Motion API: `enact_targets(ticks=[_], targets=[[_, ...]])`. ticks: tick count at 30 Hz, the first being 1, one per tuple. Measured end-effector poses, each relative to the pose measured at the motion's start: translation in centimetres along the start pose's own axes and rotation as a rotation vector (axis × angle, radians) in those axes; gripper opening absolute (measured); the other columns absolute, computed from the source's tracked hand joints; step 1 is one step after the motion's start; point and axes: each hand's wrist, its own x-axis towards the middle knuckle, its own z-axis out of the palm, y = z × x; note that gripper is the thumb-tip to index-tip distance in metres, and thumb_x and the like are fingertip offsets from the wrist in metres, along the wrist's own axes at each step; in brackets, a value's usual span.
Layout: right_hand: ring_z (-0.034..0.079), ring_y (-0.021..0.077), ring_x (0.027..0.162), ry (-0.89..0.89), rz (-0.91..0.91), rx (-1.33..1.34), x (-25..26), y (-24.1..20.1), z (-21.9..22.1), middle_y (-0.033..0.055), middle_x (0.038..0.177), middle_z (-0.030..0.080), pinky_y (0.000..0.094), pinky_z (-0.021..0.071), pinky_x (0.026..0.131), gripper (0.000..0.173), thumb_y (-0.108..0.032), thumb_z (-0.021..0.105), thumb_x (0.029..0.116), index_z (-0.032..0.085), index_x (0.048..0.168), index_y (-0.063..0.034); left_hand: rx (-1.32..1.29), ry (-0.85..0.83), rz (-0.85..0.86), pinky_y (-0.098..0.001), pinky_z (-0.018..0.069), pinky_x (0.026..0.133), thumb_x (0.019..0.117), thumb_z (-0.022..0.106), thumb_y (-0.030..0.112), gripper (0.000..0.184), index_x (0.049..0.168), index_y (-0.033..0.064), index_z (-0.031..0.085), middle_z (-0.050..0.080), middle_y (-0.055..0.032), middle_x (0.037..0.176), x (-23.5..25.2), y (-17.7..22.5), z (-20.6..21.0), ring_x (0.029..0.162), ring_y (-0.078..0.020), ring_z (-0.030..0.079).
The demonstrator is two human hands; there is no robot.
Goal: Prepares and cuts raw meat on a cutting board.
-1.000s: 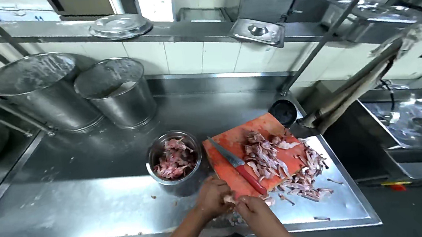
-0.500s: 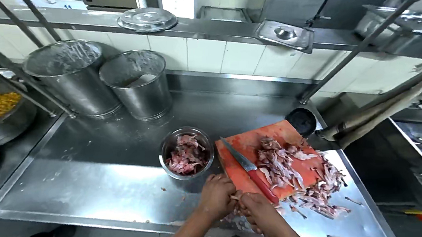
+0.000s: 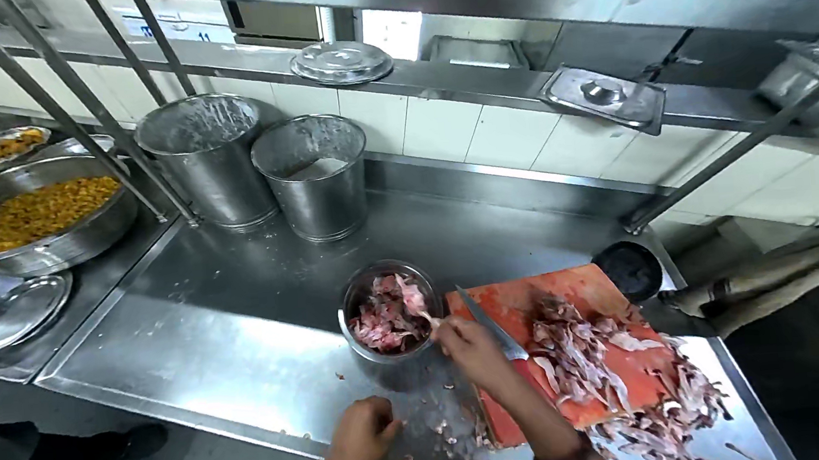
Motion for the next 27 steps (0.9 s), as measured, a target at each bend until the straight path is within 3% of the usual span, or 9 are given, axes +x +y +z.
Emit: enact_targets(ticks=[2, 5, 7, 9, 12, 17, 23, 25, 27], targets=[[0.067, 0.0205, 0.079, -0.051, 0.128, -0.098, 1.8, 2.5, 1.1, 0.0067, 0.092, 0.071, 0.0440, 0.0555, 0.075, 0.054, -0.055, 0.042, 0.1066, 0.071, 0.112, -0.0090, -0.061, 0.008, 0.019, -0.0492, 0.0588, 0.085, 0.0971, 0.062, 0.048, 0.041, 0.100, 0.0083, 0.073, 0.073, -0.0084, 0.094, -0.6, 0.1, 1.2, 0.088, -0.0228, 0.071], [0.070, 0.0281, 0.098, -0.075, 0.197, -0.238, -0.2, 6.9, 0.8, 0.0135, 0.106, 0.072, 0.0525, 0.0552, 0.091, 0.050, -0.051, 0.050, 0.1044, 0.071, 0.118, -0.0071, -0.122, 0.014, 0.069, -0.0448, 0.0608, 0.083, 0.0950, 0.067, 0.045, 0.035, 0.101, 0.0104, 0.073, 0.074, -0.0049, 0.095, -1.4, 0.2, 2.7, 0.086, -0.0179, 0.072], [0.070, 0.0278, 0.104, 0.074, 0.247, -0.386, -2.8, 9.9, -0.1, 0.0121, 0.111, 0.073, 0.0518, 0.0562, 0.092, 0.039, -0.042, 0.056, 0.1007, 0.072, 0.117, -0.0109, -0.145, 0.032, 0.071, -0.0434, 0.0614, 0.080, 0.0938, 0.069, 0.042, 0.032, 0.102, 0.0117, 0.073, 0.074, -0.0035, 0.094, -1.8, -0.1, 3.8, 0.084, -0.0162, 0.072], [0.060, 0.0357, 0.125, 0.279, 0.313, -0.552, -4.6, 12.9, -1.5, 0.0177, 0.131, 0.064, 0.0559, 0.0511, 0.103, 0.039, -0.033, 0.061, 0.0960, 0.070, 0.127, -0.0116, -0.146, 0.020, 0.059, -0.0449, 0.0618, 0.080, 0.0932, 0.071, 0.041, 0.034, 0.108, 0.0109, 0.072, 0.074, -0.0053, 0.096, -1.9, 0.1, 4.5, 0.084, -0.0182, 0.073], [0.049, 0.0459, 0.137, 0.385, 0.443, -0.646, -6.1, 16.5, -2.8, 0.0250, 0.148, 0.051, 0.0643, 0.0471, 0.102, 0.051, -0.034, 0.065, 0.0933, 0.061, 0.141, -0.0159, -0.117, -0.034, 0.078, -0.0455, 0.0611, 0.081, 0.0938, 0.070, 0.038, 0.035, 0.114, 0.0094, 0.071, 0.074, -0.0074, 0.098, -1.0, 1.7, 5.1, 0.085, -0.0200, 0.072], [0.047, 0.0461, 0.140, 0.268, 0.443, -0.696, -5.6, 18.2, -1.7, 0.0257, 0.147, 0.052, 0.0609, 0.0497, 0.103, 0.059, -0.032, 0.057, 0.1006, 0.045, 0.153, -0.0096, -0.017, -0.142, 0.152, -0.0440, 0.0598, 0.089, 0.0980, 0.065, 0.033, 0.030, 0.117, 0.0101, 0.071, 0.074, -0.0074, 0.104, 3.3, 6.8, 5.8, 0.094, -0.0199, 0.072], [0.069, 0.0361, 0.112, 0.268, 0.495, -0.339, -8.5, 15.9, -5.4, 0.0204, 0.130, 0.065, 0.0548, 0.0565, 0.094, 0.051, -0.024, 0.056, 0.0975, 0.051, 0.144, -0.0034, 0.017, -0.157, 0.168, -0.0438, 0.0576, 0.096, 0.0992, 0.061, 0.034, 0.031, 0.116, 0.0097, 0.071, 0.072, -0.0083, 0.113, 9.8, 13.8, 6.7, 0.103, -0.0203, 0.071], [0.071, 0.0335, 0.102, 0.403, 0.399, -0.174, -11.5, 17.2, -6.2, 0.0180, 0.116, 0.070, 0.0547, 0.0573, 0.089, 0.048, -0.023, 0.053, 0.0975, 0.054, 0.141, -0.0040, 0.041, -0.096, 0.187, -0.0425, 0.0567, 0.099, 0.1014, 0.059, 0.034, 0.033, 0.120, 0.0100, 0.070, 0.070, -0.0093, 0.121, 12.5, 16.6, 7.3, 0.108, -0.0208, 0.069], [0.070, 0.0281, 0.081, 0.576, 0.294, -0.041, -14.5, 19.0, -6.5, 0.0129, 0.093, 0.070, 0.0518, 0.0582, 0.074, 0.038, -0.026, 0.053, 0.0981, 0.060, 0.130, -0.0049, 0.099, -0.044, 0.190, -0.0446, 0.0542, 0.104, 0.1046, 0.055, 0.032, 0.036, 0.132, 0.0100, 0.066, 0.064, -0.0130, 0.135, 15.4, 20.0, 7.7, 0.118, -0.0247, 0.066]])
